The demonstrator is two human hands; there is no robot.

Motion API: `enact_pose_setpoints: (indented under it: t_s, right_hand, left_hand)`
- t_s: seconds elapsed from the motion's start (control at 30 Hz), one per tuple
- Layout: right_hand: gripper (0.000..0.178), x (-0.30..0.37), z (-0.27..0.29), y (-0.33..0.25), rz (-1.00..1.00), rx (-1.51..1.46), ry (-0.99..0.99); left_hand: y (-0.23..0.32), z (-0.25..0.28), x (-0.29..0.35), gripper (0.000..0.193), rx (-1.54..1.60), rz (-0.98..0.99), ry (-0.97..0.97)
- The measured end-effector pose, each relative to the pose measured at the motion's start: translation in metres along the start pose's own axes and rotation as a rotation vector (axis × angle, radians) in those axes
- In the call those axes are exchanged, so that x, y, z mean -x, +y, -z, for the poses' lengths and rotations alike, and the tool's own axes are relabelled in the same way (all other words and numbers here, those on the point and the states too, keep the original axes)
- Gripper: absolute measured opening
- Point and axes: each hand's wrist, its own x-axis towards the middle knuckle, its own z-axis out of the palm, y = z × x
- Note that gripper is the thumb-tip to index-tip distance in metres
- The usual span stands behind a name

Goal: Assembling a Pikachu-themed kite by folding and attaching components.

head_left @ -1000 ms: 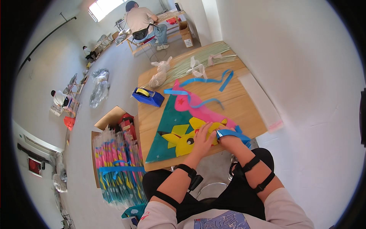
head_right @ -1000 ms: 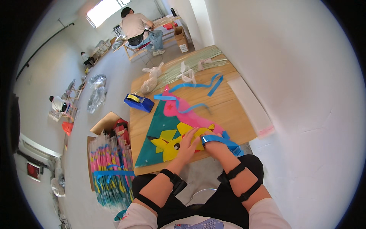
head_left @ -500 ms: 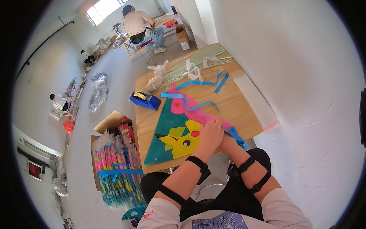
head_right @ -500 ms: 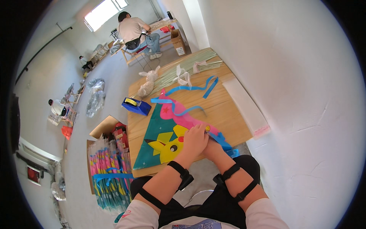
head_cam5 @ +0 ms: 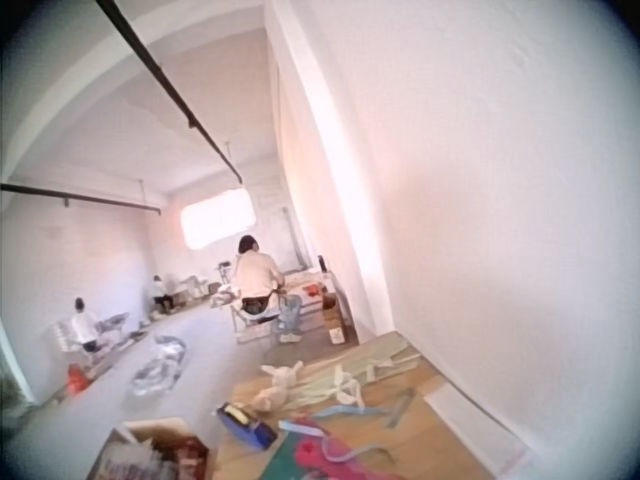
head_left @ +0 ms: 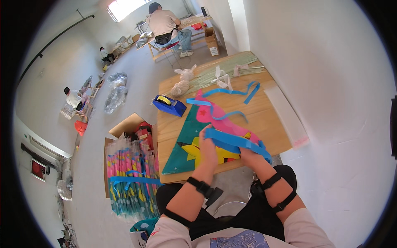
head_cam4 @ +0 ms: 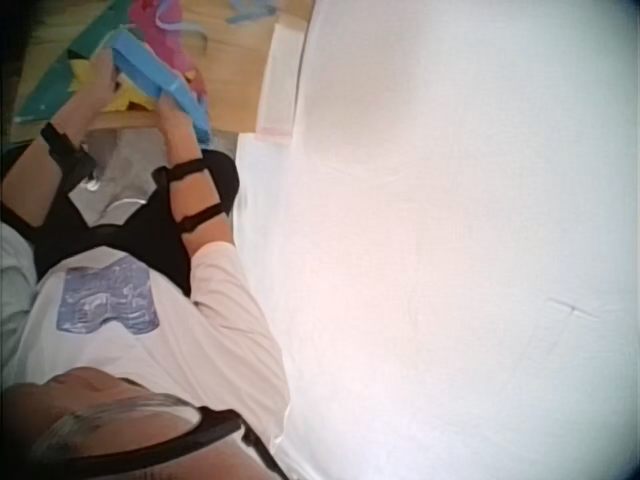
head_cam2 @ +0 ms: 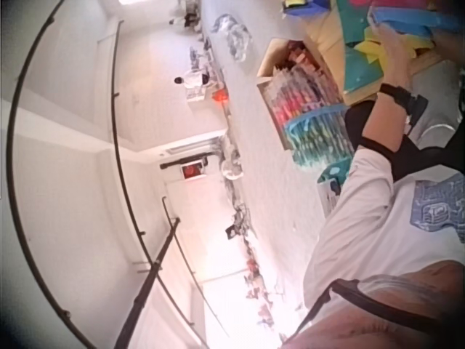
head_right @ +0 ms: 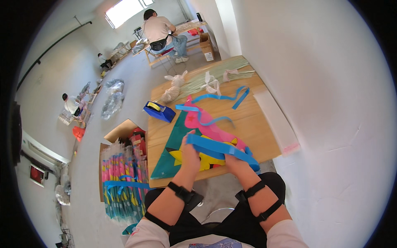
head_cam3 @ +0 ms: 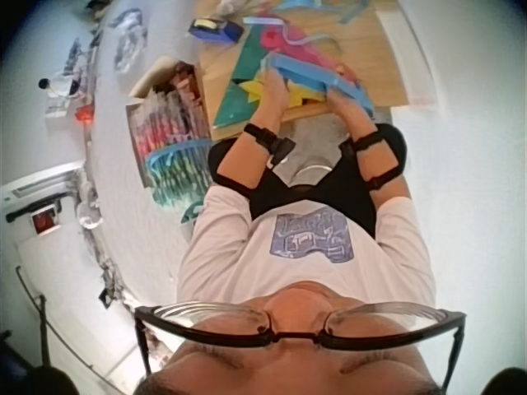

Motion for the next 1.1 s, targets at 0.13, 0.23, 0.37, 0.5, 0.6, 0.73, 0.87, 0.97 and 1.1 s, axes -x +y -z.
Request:
enact_pose_setpoints:
  t_s: [0.13, 0.23, 0.37, 0.5, 0.6, 0.73, 0.87, 0.97, 1.1]
  right_hand:
    - [0.035, -0.006, -0.007, 0.01, 0.056, -0.009, -0.154]
    - [0.036, -0.008, -0.006, 0.006, 0.043, 0.007, -0.184]
    - [0.034, -0.009, -0.017, 0.009, 0.06, 0.029, -0.093]
    - [0.032, -0.007, -0.014, 0.004, 0.076, 0.015, -0.064]
    - [0.032, -0.007, -0.016, 0.007, 0.096, 0.041, -0.02]
    - [0.033, -0.008, -0.012, -0.001, 0.098, 0.076, -0.059]
    - [0.04, -0.008, -0.003, -0.002, 0.072, 0.145, -0.131]
    - [0.048, -0.009, 0.02, -0.009, 0.153, 0.203, -0.204]
    - [0.053, -0.02, 0.043, 0.02, 0.252, 0.189, -0.229]
  left_hand:
    - [0.041, 0.074, 0.015, 0.036, 0.236, 0.138, 0.067]
    - [0.054, 0.13, 0.023, 0.038, 0.102, 0.147, 0.156]
    - [0.06, 0.209, 0.021, 0.033, 0.306, 0.131, 0.274]
    - [0.076, 0.265, 0.018, 0.027, 0.474, 0.075, 0.323]
    - [0.089, 0.295, 0.006, 0.023, 0.372, 0.109, 0.366]
    - [0.104, 0.352, -0.003, 0.019, 0.282, 0.187, 0.383]
    - [0.112, 0.378, -0.018, 0.017, 0.512, 0.183, 0.642]
    - [0.108, 0.416, -0.015, 0.017, 0.603, 0.182, 0.637]
    - [0.091, 0.431, -0.021, 0.017, 0.648, 0.184, 0.574]
